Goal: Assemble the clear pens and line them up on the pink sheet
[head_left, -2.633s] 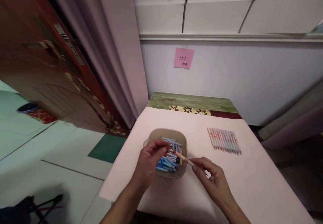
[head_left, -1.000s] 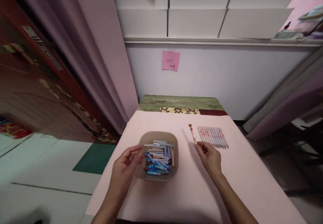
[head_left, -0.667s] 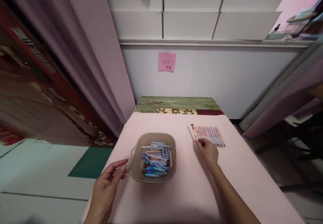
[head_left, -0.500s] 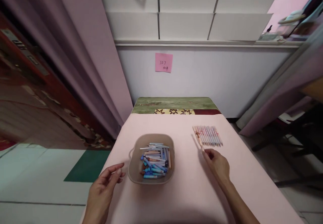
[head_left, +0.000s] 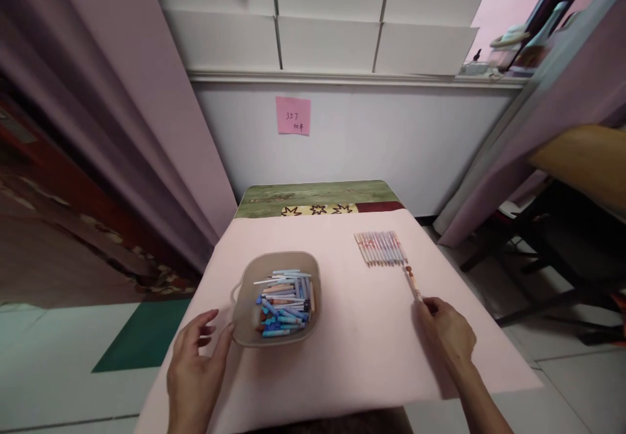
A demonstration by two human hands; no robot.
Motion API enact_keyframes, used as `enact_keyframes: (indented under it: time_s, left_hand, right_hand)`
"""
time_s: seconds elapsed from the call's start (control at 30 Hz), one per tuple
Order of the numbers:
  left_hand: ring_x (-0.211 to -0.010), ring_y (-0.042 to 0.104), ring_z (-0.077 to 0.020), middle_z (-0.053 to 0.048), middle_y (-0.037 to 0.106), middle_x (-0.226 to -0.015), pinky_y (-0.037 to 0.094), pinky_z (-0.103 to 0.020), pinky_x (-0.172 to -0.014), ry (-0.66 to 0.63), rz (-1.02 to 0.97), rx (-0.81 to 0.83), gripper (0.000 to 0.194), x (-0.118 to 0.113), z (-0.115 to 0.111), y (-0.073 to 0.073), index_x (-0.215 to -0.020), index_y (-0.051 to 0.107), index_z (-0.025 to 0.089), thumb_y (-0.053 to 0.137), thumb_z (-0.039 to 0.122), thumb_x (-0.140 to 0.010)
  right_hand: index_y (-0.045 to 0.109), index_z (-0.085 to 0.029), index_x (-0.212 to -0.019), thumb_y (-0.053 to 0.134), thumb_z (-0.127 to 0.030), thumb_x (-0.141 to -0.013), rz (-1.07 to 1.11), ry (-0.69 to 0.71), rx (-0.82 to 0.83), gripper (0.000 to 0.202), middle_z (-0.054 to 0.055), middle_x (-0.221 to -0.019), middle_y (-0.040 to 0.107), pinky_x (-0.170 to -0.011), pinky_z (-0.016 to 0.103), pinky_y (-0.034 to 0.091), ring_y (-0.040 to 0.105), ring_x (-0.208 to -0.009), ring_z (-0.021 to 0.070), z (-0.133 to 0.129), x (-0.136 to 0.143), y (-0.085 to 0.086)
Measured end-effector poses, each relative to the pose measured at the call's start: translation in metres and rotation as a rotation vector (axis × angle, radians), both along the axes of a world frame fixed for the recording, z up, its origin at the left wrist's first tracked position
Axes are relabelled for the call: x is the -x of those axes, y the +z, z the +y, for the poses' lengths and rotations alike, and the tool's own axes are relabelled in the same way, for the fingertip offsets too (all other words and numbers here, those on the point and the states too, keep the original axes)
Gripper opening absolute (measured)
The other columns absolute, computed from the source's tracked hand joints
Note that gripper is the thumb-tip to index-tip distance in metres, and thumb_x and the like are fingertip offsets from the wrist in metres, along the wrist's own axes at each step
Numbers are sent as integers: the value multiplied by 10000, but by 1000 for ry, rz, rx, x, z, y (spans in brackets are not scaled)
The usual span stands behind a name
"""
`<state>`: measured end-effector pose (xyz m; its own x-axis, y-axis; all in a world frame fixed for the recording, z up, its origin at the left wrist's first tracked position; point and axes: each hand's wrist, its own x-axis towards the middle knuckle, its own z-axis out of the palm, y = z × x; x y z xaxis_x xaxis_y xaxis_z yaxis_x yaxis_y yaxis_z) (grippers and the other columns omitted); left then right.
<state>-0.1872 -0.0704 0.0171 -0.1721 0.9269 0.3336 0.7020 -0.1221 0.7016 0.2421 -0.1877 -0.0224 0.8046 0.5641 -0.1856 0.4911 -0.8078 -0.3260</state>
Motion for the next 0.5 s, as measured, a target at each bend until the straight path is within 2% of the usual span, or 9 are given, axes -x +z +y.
enact_keyframes:
  time_s: [0.1,0.2,0.37,0.5]
  left_hand:
    - [-1025,587,-271,-105,647,-1123,443,-409,-881,-267,269,-280,345,-6,-7,-11,-1085,620,220,612,418,-803]
    - [-1031,589,-264,-94,666,-1111,401,-426,-928,-450,414,-395,298,-16,-12,-19,-1114,608,236,613,314,-827]
    - [-962,611,-254,-87,694,-1024,390,-432,-933,-586,487,-471,329,-27,-15,-22,-1108,598,213,659,308,-799]
    - [-843,625,-216,-55,697,-882,442,-369,-818,-661,492,-438,166,-34,-18,-24,-1002,628,216,580,232,-844]
  right_hand:
    - [690,-302,-1047,382,-528,-854,-56,18,22,428,68,-968,717,-676,343,443,655,-855,280,0,-4,-3]
    - [692,-282,-1045,382,-499,-864,-110,46,25,419,80,-984,711,-690,340,444,655,-866,272,1,-5,-6]
    - [685,-281,-1042,371,-500,-874,-133,74,11,419,69,-1022,703,-704,340,440,653,-884,265,-1,-8,-11]
    - [643,-290,-1119,368,-568,-862,-114,71,-15,468,53,-1023,705,-690,351,440,649,-888,276,-9,-11,-10]
